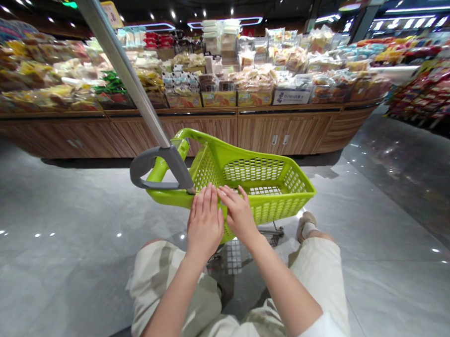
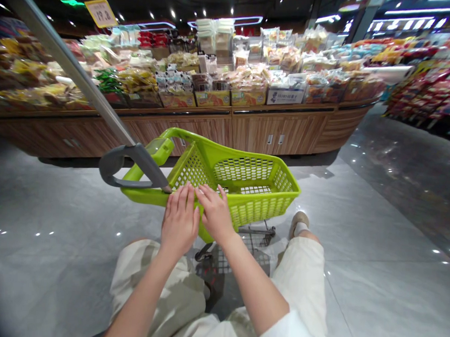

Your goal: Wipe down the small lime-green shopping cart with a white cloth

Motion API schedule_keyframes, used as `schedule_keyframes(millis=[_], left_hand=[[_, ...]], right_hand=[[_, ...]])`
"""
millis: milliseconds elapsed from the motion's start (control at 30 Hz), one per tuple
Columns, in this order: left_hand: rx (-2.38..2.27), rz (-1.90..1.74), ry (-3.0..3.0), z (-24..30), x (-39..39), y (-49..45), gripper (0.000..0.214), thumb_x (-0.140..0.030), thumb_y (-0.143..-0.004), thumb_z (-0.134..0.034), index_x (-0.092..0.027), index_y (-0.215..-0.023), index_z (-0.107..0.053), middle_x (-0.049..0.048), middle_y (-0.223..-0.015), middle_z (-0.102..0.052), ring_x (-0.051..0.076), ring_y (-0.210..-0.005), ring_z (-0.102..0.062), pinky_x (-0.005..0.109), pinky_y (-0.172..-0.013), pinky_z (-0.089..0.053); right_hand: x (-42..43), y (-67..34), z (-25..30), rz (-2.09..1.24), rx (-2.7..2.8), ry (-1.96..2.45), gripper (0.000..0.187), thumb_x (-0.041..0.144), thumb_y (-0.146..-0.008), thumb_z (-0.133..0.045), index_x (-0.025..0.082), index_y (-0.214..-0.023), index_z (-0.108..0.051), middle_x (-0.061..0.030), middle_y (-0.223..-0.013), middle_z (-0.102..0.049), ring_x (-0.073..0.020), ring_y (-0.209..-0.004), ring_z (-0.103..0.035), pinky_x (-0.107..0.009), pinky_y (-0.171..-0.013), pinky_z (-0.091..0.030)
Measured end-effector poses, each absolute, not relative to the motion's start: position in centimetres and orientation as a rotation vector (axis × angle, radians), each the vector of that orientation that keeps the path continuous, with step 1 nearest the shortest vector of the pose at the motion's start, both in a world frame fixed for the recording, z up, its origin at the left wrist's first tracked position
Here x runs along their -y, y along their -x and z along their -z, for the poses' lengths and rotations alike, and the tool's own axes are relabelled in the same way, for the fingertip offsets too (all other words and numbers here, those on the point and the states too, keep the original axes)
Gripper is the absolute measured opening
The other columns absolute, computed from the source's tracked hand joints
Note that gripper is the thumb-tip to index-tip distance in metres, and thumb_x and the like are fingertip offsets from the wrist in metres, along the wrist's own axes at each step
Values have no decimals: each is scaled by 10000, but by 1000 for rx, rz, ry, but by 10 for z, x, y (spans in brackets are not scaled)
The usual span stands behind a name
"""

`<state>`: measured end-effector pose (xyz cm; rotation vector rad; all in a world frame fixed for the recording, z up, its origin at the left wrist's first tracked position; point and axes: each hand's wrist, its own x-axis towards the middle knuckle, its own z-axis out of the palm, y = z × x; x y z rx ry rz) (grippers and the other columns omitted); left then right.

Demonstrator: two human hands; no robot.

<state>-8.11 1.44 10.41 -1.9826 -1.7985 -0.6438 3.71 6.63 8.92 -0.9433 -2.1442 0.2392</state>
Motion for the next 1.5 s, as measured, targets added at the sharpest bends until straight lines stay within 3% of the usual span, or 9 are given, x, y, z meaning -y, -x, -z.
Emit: schedule_keyframes(millis=[133, 333, 467, 733, 867, 1067, 1233, 1400, 1500], left_hand=[[1789, 653, 1998, -104, -14, 83, 605, -220, -951, -399, -51, -1513, -250, 183, -1543, -379, 287, -1449, -308, 484, -1196, -267], [1769, 694, 2019, -103, -14, 85, 644, -223, -955, -393, -98, -1544, -166, 158, -1543, -387, 282, -1447, -310, 493, -1195, -266], [1778, 711, 2011, -104, -14, 82, 651, -220, -952, -391, -82, -1543, -156, 182, -1546, -373, 287, -1448, -314, 499, -1194, -268], [1786, 695, 1987, -103, -15, 79, 621, -181, -924, -407, -48, -1511, -251, 208, -1534, -382, 314, -1447, -312, 513, -1187, -277], [1800, 705, 1978, -102, -15, 81, 621, -203, -938, -401, -58, -1519, -235, 202, -1533, -384, 303, -1445, -315, 511, -1188, -273], [1782, 720, 2021, -103, -14, 84, 647, -216, -948, -391, -80, -1540, -169, 185, -1533, -389, 294, -1443, -314, 505, -1191, -267], [1776, 745, 2020, -102, -16, 82, 642, -223, -950, -387, -79, -1538, -173, 197, -1532, -383, 307, -1438, -322, 519, -1182, -273], [1747, 752, 2058, -100, -19, 81, 640, -208, -940, -386, -82, -1535, -185, 204, -1539, -369, 304, -1455, -293, 527, -1183, -269], [1756, 741, 2057, -100, -18, 80, 627, -199, -933, -389, -66, -1523, -222, 209, -1539, -370, 303, -1461, -281, 520, -1189, -260]], right_hand=[[-70, -66, -79, -186, 2158, 1022, 735, -12, -763, -365, 267, -1439, -433, -26, -1453, -528, -145, -1395, -408, -503, -1210, -4], [-91, -154, -40, -15, 2035, 1347, 691, 4, -787, -376, 337, -1379, -501, 0, -1403, -579, -196, -1405, -403, -610, -1170, -62], [-89, -149, -39, 8, 1829, 1538, 611, 33, -819, -378, 309, -1334, -557, -31, -1370, -606, -228, -1371, -451, -639, -1156, -79], [-59, -31, -95, -253, 2146, 1010, 613, 76, -847, -387, 248, -1432, -454, -32, -1475, -502, -135, -1393, -410, -435, -1219, -82], [-67, -59, -88, -188, 2236, 1002, 675, 36, -824, -373, 291, -1447, -424, -15, -1487, -486, -139, -1408, -390, -490, -1214, -8], [-86, -157, -41, -6, 1984, 1434, 645, 18, -825, -359, 316, -1377, -508, -9, -1431, -549, -189, -1395, -418, -585, -1180, -58], [-83, -133, -44, 13, 1699, 1650, 592, 23, -816, -365, 266, -1305, -593, -75, -1379, -594, -255, -1356, -468, -664, -1150, -30], [-60, -44, -85, -303, 1937, 1249, 649, 19, -804, -362, 285, -1373, -527, -36, -1423, -556, -170, -1371, -449, -541, -1198, -105], [-54, -31, -96, -366, 2061, 1086, 671, 26, -805, -367, 300, -1406, -483, -7, -1461, -516, -136, -1384, -426, -499, -1210, -79]])
